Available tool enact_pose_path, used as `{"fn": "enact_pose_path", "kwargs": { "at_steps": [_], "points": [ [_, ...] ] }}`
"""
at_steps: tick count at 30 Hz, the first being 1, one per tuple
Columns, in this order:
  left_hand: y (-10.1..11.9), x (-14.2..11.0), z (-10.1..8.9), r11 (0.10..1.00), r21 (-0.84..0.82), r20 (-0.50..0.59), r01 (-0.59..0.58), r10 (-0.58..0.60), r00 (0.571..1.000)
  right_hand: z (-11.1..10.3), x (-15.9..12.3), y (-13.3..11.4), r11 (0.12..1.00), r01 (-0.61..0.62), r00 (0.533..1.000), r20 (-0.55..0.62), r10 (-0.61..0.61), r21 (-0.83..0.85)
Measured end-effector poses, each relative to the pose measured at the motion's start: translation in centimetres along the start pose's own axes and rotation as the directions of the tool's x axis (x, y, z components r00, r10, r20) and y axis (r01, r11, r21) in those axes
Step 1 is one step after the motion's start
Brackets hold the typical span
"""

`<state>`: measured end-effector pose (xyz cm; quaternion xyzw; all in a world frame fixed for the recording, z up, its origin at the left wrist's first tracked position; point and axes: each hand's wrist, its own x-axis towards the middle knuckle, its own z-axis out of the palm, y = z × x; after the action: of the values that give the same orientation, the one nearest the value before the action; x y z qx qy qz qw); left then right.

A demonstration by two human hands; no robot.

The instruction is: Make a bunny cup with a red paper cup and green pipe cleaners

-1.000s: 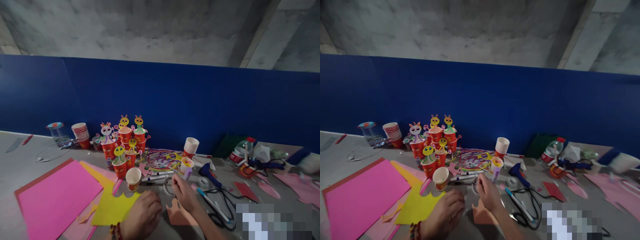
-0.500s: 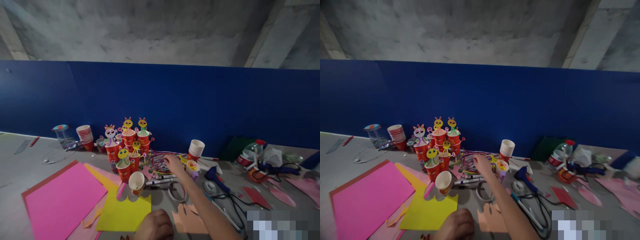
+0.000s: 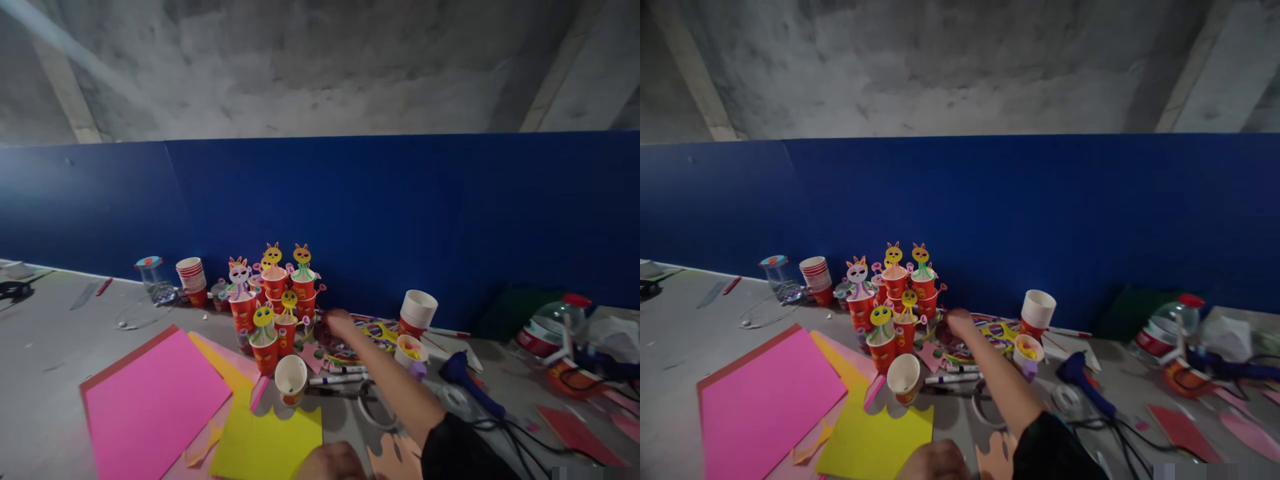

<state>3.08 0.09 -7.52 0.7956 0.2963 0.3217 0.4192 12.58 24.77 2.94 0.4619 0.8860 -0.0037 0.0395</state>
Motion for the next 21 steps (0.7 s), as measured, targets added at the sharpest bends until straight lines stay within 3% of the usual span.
{"fn": "enact_pose_path", "kwargs": {
  "at_steps": [3, 6, 13, 17, 21],
  "points": [
    [0.0, -0.1, 0.1, 0.98, -0.169, 0.004, 0.108, -0.109, 0.994, 0.0, 0.6, 0.3, 0.999, 0.021, 0.999, 0.029, -0.02, -0.046],
    [0.2, 0.1, 0.0, 0.98, -0.162, -0.029, 0.115, -0.121, 0.992, 0.0, 0.9, 0.4, 0.996, 0.045, 0.998, 0.052, -0.042, -0.074],
    [1.4, 0.3, -0.7, 0.99, 0.107, -0.01, -0.093, 0.095, 0.995, -0.7, 0.5, 1.3, 0.98, 0.182, 0.981, 0.078, -0.177, -0.074],
    [1.2, 0.6, -0.7, 0.897, 0.325, 0.06, -0.299, 0.296, 0.953, -1.8, -1.1, 2.2, 0.965, 0.258, 0.966, 0.037, -0.256, -0.045],
    [1.9, 0.7, -0.7, 0.818, 0.432, 0.067, -0.379, 0.39, 0.918, -3.3, -2.3, 3.3, 0.974, 0.225, 0.974, -0.03, -0.225, -0.016]
  ]
}}
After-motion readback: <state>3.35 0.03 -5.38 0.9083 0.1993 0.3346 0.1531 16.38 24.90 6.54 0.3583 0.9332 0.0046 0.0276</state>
